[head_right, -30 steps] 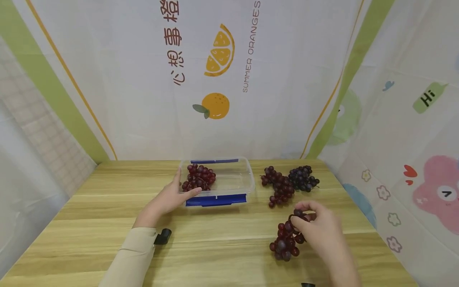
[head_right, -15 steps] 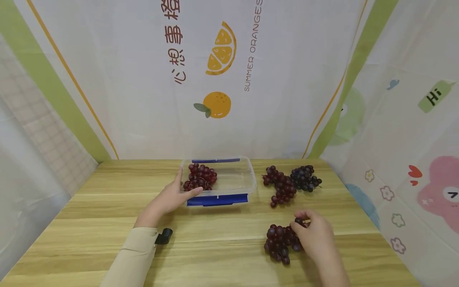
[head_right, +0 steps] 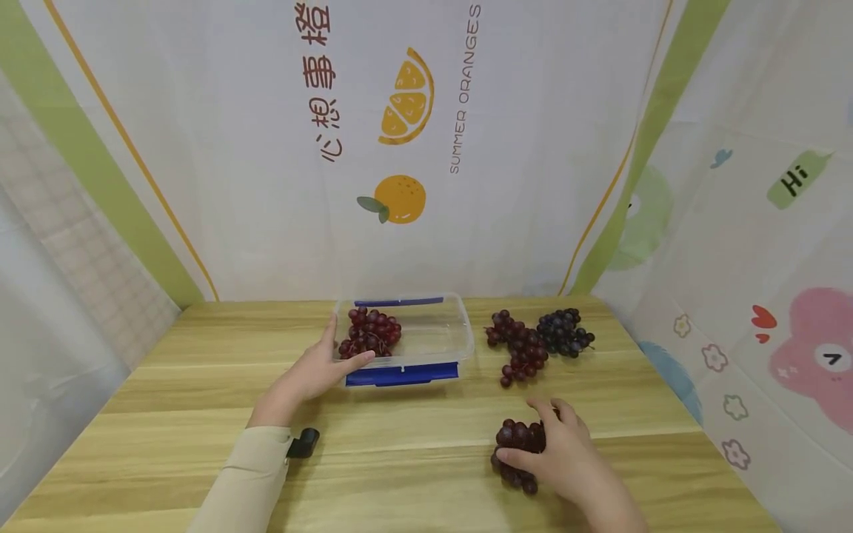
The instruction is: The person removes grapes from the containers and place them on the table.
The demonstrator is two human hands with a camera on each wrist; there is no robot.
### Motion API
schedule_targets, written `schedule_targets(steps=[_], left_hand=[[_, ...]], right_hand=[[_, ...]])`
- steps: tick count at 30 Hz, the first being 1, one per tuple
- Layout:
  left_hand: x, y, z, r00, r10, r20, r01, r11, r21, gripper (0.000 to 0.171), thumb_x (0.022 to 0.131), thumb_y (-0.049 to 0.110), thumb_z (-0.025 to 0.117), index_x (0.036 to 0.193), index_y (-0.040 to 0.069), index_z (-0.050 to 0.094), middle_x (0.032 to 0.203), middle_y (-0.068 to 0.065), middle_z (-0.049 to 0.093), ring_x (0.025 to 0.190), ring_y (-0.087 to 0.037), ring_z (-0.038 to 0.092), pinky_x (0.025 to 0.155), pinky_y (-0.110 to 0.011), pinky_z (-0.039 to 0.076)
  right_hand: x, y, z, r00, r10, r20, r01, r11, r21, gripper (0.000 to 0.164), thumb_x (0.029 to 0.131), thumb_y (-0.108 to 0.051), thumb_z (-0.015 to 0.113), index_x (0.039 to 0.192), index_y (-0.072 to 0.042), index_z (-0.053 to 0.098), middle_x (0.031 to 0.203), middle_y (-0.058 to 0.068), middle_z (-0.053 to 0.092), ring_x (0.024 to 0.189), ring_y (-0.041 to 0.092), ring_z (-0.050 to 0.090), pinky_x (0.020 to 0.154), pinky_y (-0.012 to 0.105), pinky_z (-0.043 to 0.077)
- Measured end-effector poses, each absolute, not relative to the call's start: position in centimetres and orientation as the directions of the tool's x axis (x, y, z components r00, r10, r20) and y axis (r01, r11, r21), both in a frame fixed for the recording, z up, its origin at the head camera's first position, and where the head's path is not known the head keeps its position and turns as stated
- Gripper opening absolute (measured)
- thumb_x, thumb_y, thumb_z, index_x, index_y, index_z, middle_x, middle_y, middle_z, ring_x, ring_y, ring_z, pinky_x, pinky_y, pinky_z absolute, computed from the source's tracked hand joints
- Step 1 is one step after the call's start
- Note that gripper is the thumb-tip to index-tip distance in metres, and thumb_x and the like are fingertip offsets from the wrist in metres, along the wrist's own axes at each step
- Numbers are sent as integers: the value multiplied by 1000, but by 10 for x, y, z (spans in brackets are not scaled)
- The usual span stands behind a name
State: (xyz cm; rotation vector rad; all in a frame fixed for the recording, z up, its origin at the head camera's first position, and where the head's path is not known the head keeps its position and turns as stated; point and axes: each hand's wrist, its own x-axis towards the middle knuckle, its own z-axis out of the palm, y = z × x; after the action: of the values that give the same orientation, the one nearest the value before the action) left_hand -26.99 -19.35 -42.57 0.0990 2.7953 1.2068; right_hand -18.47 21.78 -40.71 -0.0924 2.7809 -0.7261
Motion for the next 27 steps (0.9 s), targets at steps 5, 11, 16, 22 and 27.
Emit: schedule_targets(steps=[5, 11, 16, 22, 27], left_hand=[[-270, -193, -427, -994, 97, -59, 24, 686, 727, 132, 90, 82, 62, 170, 11, -15, 178, -26, 9, 161, -50, 25, 128, -66, 29], [-270, -194, -428, -994, 91, -62, 18, 693, 720, 132, 89, 83, 61, 171, 10, -13, 177, -26, 10, 160, -51, 25, 128, -67, 29], [-269, -194, -428, -994, 91, -65, 16, 691, 723, 132, 90, 83, 61, 171, 9, -13, 177, -27, 10, 160, -51, 25, 128, -67, 28], [-270, -194, -427, -994, 91, -59, 20, 688, 726, 132, 90, 82, 62, 171, 11, -14, 177, -26, 11, 161, -50, 25, 128, -67, 29], [-271, -194, -428, -994, 91, -57, 22, 695, 718, 132, 89, 84, 61, 171, 13, -15, 178, -26, 10, 160, -51, 25, 128, -68, 28]], right_hand=[[-183, 215, -414, -943, -137, -303, 32, 870, -492, 120, 81, -62, 87, 166, -2, 28, 162, 47, 12, 137, 76, 36, 95, 76, 50], [-183, 212, -415, -946, -67, -317, 98, 873, -478, 123, 82, -64, 84, 164, 5, 25, 158, 51, 13, 136, 75, 38, 94, 74, 52], [-186, 206, -416, -951, 45, -304, 185, 874, -450, 129, 81, -67, 84, 163, 8, 19, 156, 53, 7, 130, 78, 41, 92, 76, 52], [-191, 202, -419, -942, 155, -297, 279, 854, -439, 124, 87, -54, 84, 162, 13, 10, 151, 57, 2, 117, 77, 51, 88, 73, 55], [-191, 199, -419, -943, 187, -277, 296, 851, -433, 124, 88, -48, 84, 162, 15, 5, 140, 61, 14, 107, 75, 57, 86, 72, 56]])
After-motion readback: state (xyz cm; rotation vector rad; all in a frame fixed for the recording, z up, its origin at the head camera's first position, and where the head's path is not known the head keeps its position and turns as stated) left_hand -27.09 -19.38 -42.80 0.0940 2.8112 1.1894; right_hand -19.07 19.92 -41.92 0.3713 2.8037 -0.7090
